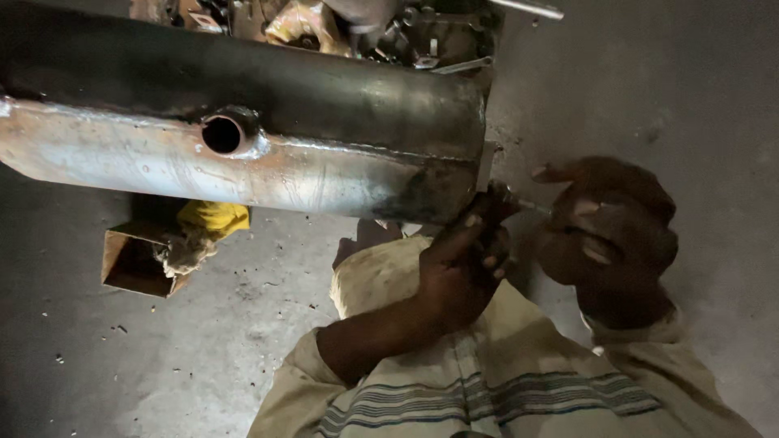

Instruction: The person fits a small metal bracket against the end of a large welded metal tank and uses a wrench to tighten bolts, holding the bracket in place with one hand while turning the fastener with the other. They pick up fasteners from the floor, reposition the tank, and continue tightening bolts on the bracket.

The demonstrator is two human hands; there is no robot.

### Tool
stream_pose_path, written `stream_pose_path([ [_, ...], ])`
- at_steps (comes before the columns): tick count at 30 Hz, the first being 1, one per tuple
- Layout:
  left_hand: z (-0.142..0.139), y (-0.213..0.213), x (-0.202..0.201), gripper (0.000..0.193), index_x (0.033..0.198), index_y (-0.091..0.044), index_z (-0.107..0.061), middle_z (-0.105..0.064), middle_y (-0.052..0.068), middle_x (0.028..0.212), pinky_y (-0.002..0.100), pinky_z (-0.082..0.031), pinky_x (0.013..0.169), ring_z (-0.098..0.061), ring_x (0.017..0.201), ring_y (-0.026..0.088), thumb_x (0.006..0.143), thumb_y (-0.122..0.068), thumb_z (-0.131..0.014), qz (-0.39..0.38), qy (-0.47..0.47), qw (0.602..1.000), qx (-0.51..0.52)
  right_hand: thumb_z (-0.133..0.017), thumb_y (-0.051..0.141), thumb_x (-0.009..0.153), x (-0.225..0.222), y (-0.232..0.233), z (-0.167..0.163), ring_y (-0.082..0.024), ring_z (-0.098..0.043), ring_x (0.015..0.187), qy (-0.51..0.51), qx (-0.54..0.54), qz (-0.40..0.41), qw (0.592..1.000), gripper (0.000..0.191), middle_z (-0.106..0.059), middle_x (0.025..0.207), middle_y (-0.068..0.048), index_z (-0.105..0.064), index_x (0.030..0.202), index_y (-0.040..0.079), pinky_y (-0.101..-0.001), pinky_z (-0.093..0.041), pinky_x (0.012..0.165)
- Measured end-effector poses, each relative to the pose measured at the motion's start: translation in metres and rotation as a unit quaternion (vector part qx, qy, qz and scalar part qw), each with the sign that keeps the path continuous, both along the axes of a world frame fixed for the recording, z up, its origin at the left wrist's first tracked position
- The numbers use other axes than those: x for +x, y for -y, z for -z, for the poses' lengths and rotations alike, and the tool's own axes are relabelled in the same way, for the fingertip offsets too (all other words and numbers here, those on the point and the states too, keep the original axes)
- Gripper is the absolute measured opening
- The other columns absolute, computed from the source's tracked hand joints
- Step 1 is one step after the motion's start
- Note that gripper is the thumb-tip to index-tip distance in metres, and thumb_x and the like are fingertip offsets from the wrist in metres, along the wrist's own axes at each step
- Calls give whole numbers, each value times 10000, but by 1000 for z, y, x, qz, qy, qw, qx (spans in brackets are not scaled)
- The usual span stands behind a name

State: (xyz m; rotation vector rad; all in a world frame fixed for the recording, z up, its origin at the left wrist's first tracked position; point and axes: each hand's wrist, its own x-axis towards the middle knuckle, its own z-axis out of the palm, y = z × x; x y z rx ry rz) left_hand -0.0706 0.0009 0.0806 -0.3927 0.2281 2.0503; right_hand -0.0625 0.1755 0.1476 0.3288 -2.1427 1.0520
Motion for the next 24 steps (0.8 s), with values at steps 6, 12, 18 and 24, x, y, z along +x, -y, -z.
stream_pose_path([
  [6, -1, 3, -1, 381, 1441, -83, -504, -611, 94, 1370, 300, -456, 750, -510, 798, 118, 1109, -267, -540, 7, 37, 999, -3, -602, -22, 991, -4, 5, 3, -167, -653, 688, 3, 4, -11, 1000, 220, -604, 655, -81, -548, 1192, 50, -482, -638, 915],
  [12, 0, 2, -1, 381, 1454, -76, -516, -616, 115, 1426, 279, -447, 734, -512, 770, 91, 1120, -256, -551, -30, 13, 998, 45, -580, 31, 1009, -10, -2, 20, -149, -634, 611, -16, -9, -20, 1000, 143, -575, 609, -65, -569, 1151, 17, -522, -658, 881],
  [18, -1, 3, -6, 409, 1454, -43, -498, -603, 123, 1445, 273, -442, 729, -505, 786, 87, 1123, -278, -543, -4, -8, 999, 40, -531, 99, 1102, -10, 0, 11, -223, -735, 703, 4, 61, 39, 997, 86, -671, 717, -146, -534, 1151, 28, -367, -603, 679],
  [24, -3, 2, -9, 419, 1461, -70, -492, -597, 119, 1436, 263, -445, 709, -503, 756, 82, 1098, -275, -533, 3, 6, 1000, 14, -485, 189, 1128, -34, -8, 24, -185, -690, 645, -11, -30, 48, 998, 209, -612, 759, -94, -577, 1088, 6, -367, -627, 642],
])
